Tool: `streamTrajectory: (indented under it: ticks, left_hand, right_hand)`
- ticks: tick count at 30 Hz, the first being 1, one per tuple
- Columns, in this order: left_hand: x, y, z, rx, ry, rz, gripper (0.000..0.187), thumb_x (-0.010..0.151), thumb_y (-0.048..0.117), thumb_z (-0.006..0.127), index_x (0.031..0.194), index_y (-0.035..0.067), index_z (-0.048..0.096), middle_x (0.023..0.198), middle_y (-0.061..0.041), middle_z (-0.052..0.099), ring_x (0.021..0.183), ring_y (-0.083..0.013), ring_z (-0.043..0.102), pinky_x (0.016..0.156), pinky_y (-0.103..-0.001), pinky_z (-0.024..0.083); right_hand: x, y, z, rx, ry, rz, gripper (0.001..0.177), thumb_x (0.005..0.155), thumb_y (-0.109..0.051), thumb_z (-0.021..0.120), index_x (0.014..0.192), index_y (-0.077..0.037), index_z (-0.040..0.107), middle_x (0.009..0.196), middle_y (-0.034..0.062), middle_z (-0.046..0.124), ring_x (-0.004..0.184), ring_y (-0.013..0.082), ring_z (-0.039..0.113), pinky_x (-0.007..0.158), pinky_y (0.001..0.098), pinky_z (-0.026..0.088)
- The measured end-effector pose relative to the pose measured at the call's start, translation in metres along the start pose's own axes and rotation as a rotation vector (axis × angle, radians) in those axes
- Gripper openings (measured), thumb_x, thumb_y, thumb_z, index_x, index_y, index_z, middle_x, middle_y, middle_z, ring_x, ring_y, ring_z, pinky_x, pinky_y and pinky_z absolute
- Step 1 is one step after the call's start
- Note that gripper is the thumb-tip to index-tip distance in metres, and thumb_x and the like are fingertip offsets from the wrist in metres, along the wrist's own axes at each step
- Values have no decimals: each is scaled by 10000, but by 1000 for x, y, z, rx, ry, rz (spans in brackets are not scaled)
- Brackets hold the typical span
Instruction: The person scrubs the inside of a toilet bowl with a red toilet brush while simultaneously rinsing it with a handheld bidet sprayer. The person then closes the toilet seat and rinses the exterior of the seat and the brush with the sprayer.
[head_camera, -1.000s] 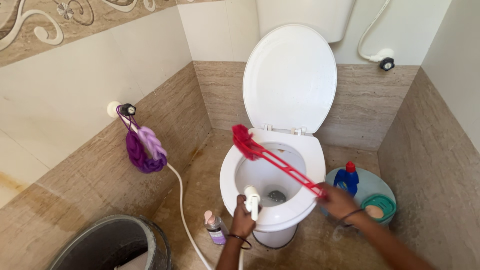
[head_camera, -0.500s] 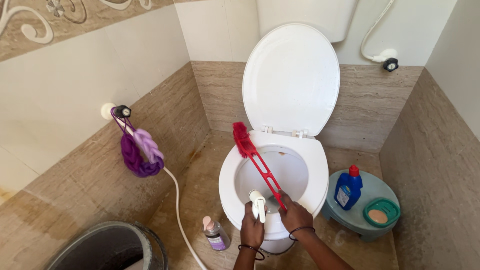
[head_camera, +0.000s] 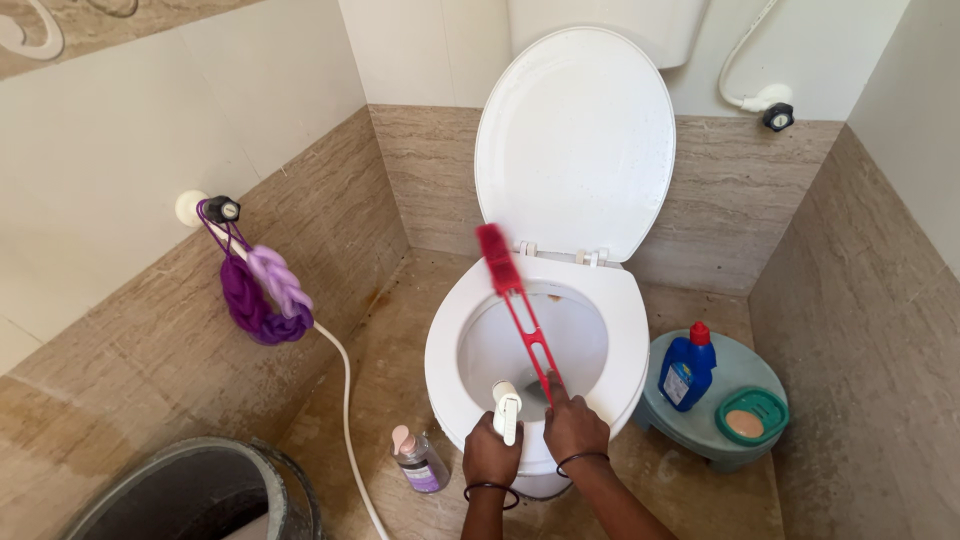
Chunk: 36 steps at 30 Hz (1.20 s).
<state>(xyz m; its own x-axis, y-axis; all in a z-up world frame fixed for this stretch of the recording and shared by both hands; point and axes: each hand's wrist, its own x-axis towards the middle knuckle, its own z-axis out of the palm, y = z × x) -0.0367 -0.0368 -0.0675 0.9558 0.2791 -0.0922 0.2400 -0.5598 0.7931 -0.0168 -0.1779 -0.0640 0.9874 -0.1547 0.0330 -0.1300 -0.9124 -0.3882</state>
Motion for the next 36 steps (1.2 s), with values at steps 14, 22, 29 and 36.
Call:
streamTrajectory:
  ticks: [14, 22, 29, 36]
  left_hand:
    - [4, 2, -5, 31, -25, 7, 287, 809, 297, 779, 958, 74, 675, 878, -172, 750, 892, -373, 720, 794, -465, 569]
    - [6, -1, -4, 22, -24, 38, 287, 805, 285, 782, 940, 59, 668, 877, -180, 746, 892, -371, 727, 788, -460, 580]
    - [5, 2, -4, 44, -14, 31, 281, 807, 273, 784, 939, 58, 661, 881, -176, 743, 891, -370, 720, 785, -461, 570]
    - [3, 4, -8, -4, -22, 22, 275, 804, 266, 780, 945, 63, 660, 876, -172, 751, 893, -365, 730, 785, -457, 581]
  right_hand:
    - [4, -1, -9, -36, -34, -74, 661, 943, -310, 604, 1545, -317, 332, 983, 139, 684, 872, 353, 711, 768, 501, 569]
    - [-3, 10, -15, -63, -89, -322, 631, 950, -316, 589, 1535, -327, 351, 973, 118, 700, 841, 341, 717, 728, 502, 573]
    - [1, -6, -5, -62, 17, -90, 675, 930, -324, 611, 1545, -307, 335, 924, 115, 703, 829, 346, 716, 727, 507, 573]
    - [-1, 4, -14, -99, -104, -251, 669, 941, -328, 595, 1552, -381, 328, 975, 105, 721, 849, 345, 718, 742, 489, 575]
